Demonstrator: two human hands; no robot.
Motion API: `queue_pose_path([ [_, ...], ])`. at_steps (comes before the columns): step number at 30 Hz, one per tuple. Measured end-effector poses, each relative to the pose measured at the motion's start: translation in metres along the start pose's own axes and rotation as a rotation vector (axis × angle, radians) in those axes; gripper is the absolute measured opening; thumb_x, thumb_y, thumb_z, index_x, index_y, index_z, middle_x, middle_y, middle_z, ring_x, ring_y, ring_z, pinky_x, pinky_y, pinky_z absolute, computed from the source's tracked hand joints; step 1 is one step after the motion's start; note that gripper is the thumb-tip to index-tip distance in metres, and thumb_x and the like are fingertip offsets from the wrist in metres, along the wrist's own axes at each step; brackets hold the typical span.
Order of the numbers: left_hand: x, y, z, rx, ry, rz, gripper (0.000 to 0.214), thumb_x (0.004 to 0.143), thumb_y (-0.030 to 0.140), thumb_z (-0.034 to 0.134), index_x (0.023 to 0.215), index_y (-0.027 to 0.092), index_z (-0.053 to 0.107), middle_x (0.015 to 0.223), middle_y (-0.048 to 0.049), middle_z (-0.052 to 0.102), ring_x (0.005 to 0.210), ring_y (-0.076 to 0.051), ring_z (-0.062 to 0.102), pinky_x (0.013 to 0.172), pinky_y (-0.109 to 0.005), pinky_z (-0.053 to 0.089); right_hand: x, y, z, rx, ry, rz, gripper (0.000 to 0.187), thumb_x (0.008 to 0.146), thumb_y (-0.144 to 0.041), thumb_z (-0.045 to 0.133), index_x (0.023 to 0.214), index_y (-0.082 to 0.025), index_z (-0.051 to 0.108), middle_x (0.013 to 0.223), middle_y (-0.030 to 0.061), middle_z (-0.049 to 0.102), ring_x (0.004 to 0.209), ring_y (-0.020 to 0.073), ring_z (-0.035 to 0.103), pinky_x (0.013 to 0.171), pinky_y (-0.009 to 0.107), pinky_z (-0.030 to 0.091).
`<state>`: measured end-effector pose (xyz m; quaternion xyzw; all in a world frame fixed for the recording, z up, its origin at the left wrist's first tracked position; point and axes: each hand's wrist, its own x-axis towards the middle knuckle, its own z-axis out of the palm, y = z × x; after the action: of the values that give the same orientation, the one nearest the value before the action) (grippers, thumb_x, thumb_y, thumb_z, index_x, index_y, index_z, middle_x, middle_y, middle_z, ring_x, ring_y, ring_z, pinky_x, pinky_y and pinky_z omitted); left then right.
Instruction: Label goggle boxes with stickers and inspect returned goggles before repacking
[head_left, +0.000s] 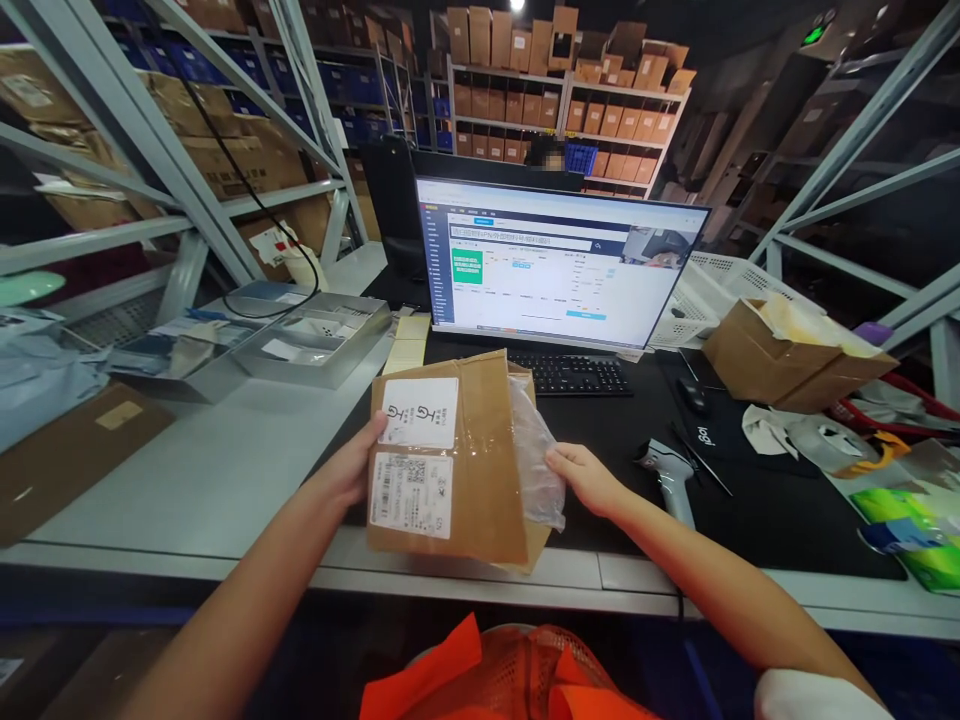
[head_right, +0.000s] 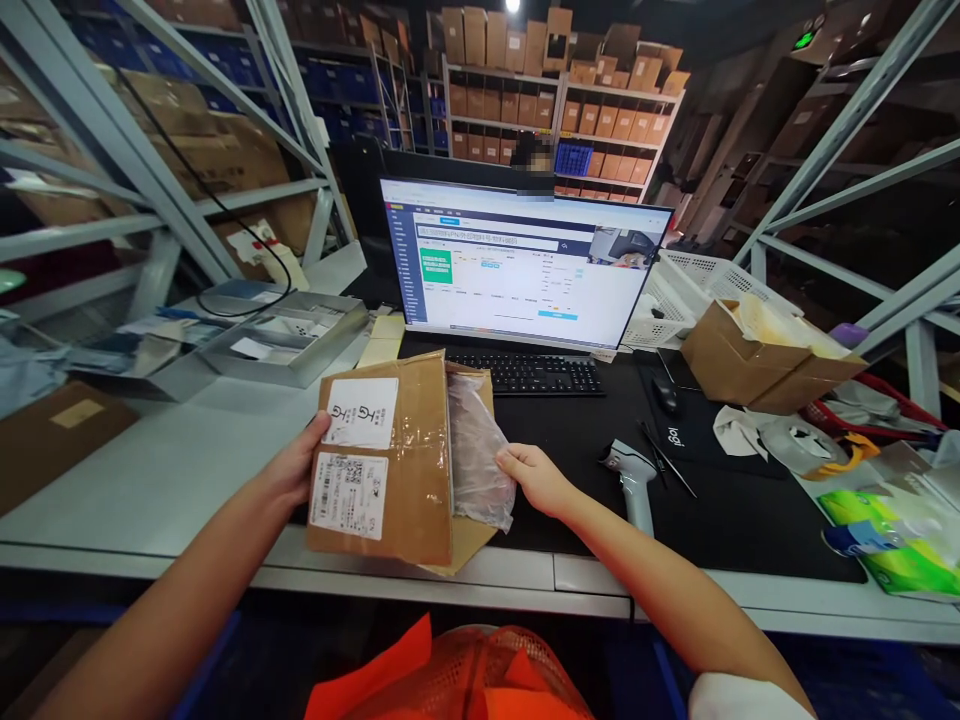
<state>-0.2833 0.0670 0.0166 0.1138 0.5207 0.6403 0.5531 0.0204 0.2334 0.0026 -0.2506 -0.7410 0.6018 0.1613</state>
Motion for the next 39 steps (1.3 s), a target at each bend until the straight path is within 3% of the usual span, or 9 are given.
queue_pose_path([
  [4, 0.003, -0.015, -0.011, 0.062, -0.05, -0.004, 0.06, 0.067, 0.062, 0.081, 0.1, 0.013, 0.074, 0.105, -0.0191, 0.077, 0.111, -0.042, 0.07, 0.098, -0.05, 0.058, -0.004, -0.002, -0.008, -0.087, -0.007, -0.017, 0.063, 0.082, -0.08, 0.053, 0.067, -0.019, 0.053, 0.063, -0.0006, 0.051, 0.062, 0.0137, 0.044, 0.06, 0.027, 0.036],
  [7, 0.003, -0.022, -0.01, 0.114, -0.11, 0.062, 0.066, 0.055, 0.06, 0.089, 0.099, 0.014, 0.072, 0.102, -0.0174, 0.078, 0.108, -0.043, 0.071, 0.091, -0.049, 0.061, -0.002, -0.014, -0.009, -0.214, 0.018, -0.037, 0.043, 0.086, -0.06, 0.065, 0.079, -0.018, 0.061, 0.07, -0.0003, 0.059, 0.065, 0.0142, 0.049, 0.063, 0.026, 0.036],
  [11, 0.003, -0.026, -0.003, 0.134, -0.115, 0.163, 0.069, 0.054, 0.05, 0.092, 0.109, 0.015, 0.068, 0.104, -0.0149, 0.078, 0.109, -0.041, 0.07, 0.086, -0.044, 0.063, 0.005, -0.027, 0.002, -0.48, 0.006, -0.041, 0.018, 0.086, -0.035, 0.068, 0.092, -0.018, 0.068, 0.082, 0.0039, 0.071, 0.072, 0.0172, 0.06, 0.068, 0.027, 0.042],
  [15, 0.007, -0.03, -0.001, 0.067, -0.105, 0.043, 0.061, 0.064, 0.051, 0.084, 0.108, 0.012, 0.069, 0.103, -0.017, 0.078, 0.106, -0.042, 0.071, 0.089, -0.05, 0.061, 0.011, -0.02, 0.014, -0.529, -0.017, 0.004, 0.01, 0.085, -0.025, 0.067, 0.087, -0.016, 0.072, 0.081, 0.0051, 0.073, 0.072, 0.018, 0.063, 0.066, 0.026, 0.044],
  [20, 0.017, -0.027, 0.005, 0.03, -0.139, -0.066, 0.052, 0.077, 0.049, 0.073, 0.109, 0.008, 0.071, 0.098, -0.0194, 0.078, 0.103, -0.042, 0.072, 0.092, -0.053, 0.059, 0.018, -0.006, 0.016, -0.51, -0.026, 0.02, 0.012, 0.086, -0.023, 0.064, 0.084, -0.016, 0.073, 0.075, 0.0041, 0.073, 0.067, 0.0168, 0.061, 0.063, 0.026, 0.045],
  [28, 0.016, -0.016, 0.026, -0.005, -0.048, -0.067, 0.058, 0.082, 0.041, 0.07, 0.129, 0.008, 0.063, 0.096, -0.0165, 0.079, 0.089, -0.036, 0.076, 0.084, -0.048, 0.062, 0.026, 0.005, 0.005, -0.509, -0.088, 0.002, 0.027, 0.09, -0.024, 0.054, 0.065, -0.016, 0.062, 0.06, -0.0009, 0.06, 0.057, 0.0116, 0.051, 0.057, 0.023, 0.038],
  [36, 0.01, -0.014, 0.03, -0.092, 0.056, -0.204, 0.055, 0.087, 0.044, 0.062, 0.124, 0.004, 0.065, 0.091, -0.0194, 0.078, 0.082, -0.038, 0.077, 0.073, -0.047, 0.063, 0.018, 0.006, -0.004, -0.503, -0.194, -0.054, 0.041, 0.092, -0.038, 0.052, 0.057, -0.019, 0.043, 0.053, -0.0048, 0.04, 0.052, 0.0088, 0.035, 0.054, 0.024, 0.026],
  [39, 0.008, -0.013, 0.029, -0.101, 0.034, -0.226, 0.056, 0.087, 0.046, 0.061, 0.122, 0.003, 0.067, 0.09, -0.0195, 0.078, 0.084, -0.039, 0.076, 0.074, -0.047, 0.062, 0.011, 0.006, -0.005, -0.449, -0.216, -0.062, 0.044, 0.093, -0.047, 0.05, 0.06, -0.019, 0.045, 0.057, -0.0033, 0.044, 0.056, 0.0102, 0.039, 0.055, 0.024, 0.029],
])
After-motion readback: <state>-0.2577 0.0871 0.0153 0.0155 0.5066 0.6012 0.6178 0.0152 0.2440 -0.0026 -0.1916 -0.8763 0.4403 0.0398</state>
